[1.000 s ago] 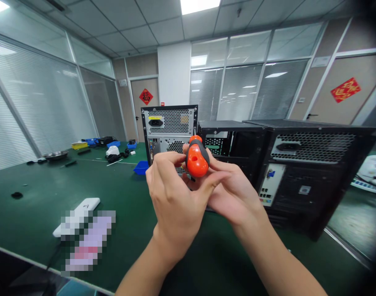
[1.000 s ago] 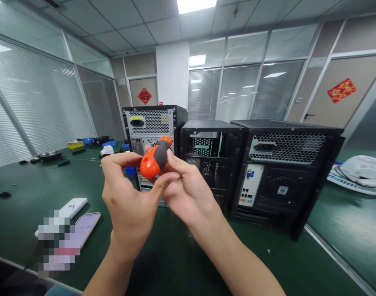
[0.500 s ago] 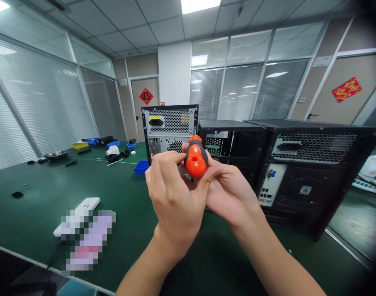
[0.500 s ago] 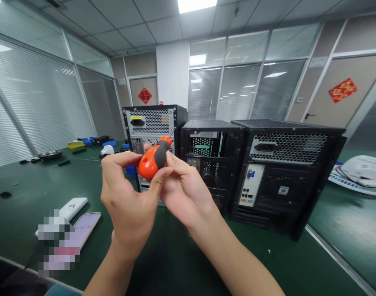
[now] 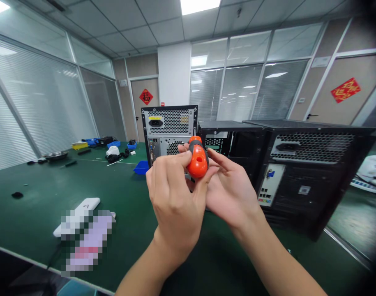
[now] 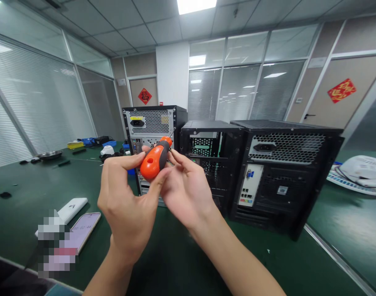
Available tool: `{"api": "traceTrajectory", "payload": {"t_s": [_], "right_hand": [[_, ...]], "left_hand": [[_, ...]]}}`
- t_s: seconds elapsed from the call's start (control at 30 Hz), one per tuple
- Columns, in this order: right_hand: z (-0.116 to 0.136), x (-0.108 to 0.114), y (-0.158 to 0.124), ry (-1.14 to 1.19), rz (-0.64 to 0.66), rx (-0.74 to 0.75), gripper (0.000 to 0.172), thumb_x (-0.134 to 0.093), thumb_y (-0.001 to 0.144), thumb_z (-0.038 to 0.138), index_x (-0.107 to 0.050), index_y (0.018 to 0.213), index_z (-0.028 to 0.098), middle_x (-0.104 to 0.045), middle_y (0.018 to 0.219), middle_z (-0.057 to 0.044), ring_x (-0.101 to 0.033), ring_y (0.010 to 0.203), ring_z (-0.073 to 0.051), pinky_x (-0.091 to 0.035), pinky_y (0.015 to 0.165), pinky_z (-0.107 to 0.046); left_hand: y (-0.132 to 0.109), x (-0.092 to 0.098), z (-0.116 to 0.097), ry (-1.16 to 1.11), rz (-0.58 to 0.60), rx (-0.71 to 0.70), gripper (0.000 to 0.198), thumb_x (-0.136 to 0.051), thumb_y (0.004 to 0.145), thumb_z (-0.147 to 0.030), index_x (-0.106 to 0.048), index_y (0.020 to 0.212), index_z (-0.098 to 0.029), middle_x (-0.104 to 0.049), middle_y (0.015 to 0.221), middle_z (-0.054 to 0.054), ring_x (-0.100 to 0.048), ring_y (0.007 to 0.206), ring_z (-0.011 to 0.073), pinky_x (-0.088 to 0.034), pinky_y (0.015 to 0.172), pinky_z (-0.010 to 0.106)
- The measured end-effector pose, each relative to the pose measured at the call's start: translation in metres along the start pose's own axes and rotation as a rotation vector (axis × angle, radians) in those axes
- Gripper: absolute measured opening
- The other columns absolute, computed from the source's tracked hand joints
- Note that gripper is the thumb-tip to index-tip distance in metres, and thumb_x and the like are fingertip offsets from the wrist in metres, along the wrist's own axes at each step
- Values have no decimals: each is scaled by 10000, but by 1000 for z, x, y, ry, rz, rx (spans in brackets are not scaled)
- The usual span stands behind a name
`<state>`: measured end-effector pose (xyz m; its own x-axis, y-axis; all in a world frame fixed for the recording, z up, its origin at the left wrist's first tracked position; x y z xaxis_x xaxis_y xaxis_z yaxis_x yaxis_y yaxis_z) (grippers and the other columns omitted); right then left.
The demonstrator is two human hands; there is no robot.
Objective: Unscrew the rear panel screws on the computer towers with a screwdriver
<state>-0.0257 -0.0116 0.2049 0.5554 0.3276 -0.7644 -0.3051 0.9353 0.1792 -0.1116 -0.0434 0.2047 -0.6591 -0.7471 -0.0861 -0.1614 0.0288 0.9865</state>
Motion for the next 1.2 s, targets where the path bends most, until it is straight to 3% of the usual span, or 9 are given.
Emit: {"api": "traceTrajectory", "payload": {"t_s": [0.23,0.4,0.6,0.83,1.07,1.2], "right_hand": [[0,5,0,48,-4,-18,245,-421,721,137,-597,886,183,-638,769,-10,-599,772,-146,-479,872,-342],[-2,6,0,-11,15,-7,162,-419,712,145,-572,752,177,-606,728,6,-535,649,-107,-464,848,-312],[-2,6,0,-57,48,14,230,-389,760,172,-605,837,160,-580,676,4,-540,664,-123,-446,828,-314],[-3,6,0,-2,56,5,172,-424,791,201,-582,742,156,-604,724,16,-543,661,-87,-436,818,-277],[-2,3,-3,-36,47,0,158,-521,804,313,-609,786,182,-586,636,50,-505,581,-73,-443,753,-259],[-1,2,-3,-95,42,14,230,-524,830,408,-636,813,207,-611,673,33,-558,671,-102,-451,740,-264]], "left_hand": [[2,3,0,-7,7,-11,210,-640,782,-291,-560,929,-165,-635,871,50,-601,815,163,-464,738,291],[3,7,1,-14,34,-22,181,-610,796,-206,-580,971,-169,-655,901,54,-615,845,167,-475,764,298],[4,9,3,-40,69,-35,230,-580,798,-127,-594,1021,-183,-672,976,62,-625,916,173,-486,835,317],[4,10,0,-58,99,-91,232,-562,809,-99,-614,1028,-157,-681,1013,78,-629,974,173,-498,868,314],[5,13,-2,-76,189,-108,255,-511,842,-106,-626,1050,-198,-678,1074,68,-625,1020,172,-517,870,332],[5,14,0,-96,238,-147,270,-491,853,-107,-630,1059,-211,-678,1088,61,-619,1033,167,-509,892,337]]}}
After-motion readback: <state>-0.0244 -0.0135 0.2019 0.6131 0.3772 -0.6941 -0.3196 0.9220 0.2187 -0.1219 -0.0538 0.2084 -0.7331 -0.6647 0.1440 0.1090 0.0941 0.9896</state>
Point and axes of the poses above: each hand's wrist, its own y-axis towards the middle knuckle, its own x-axis out of the back of the hand, z = x × y, the point moved 3 cm from there along y, towards the middle knuckle
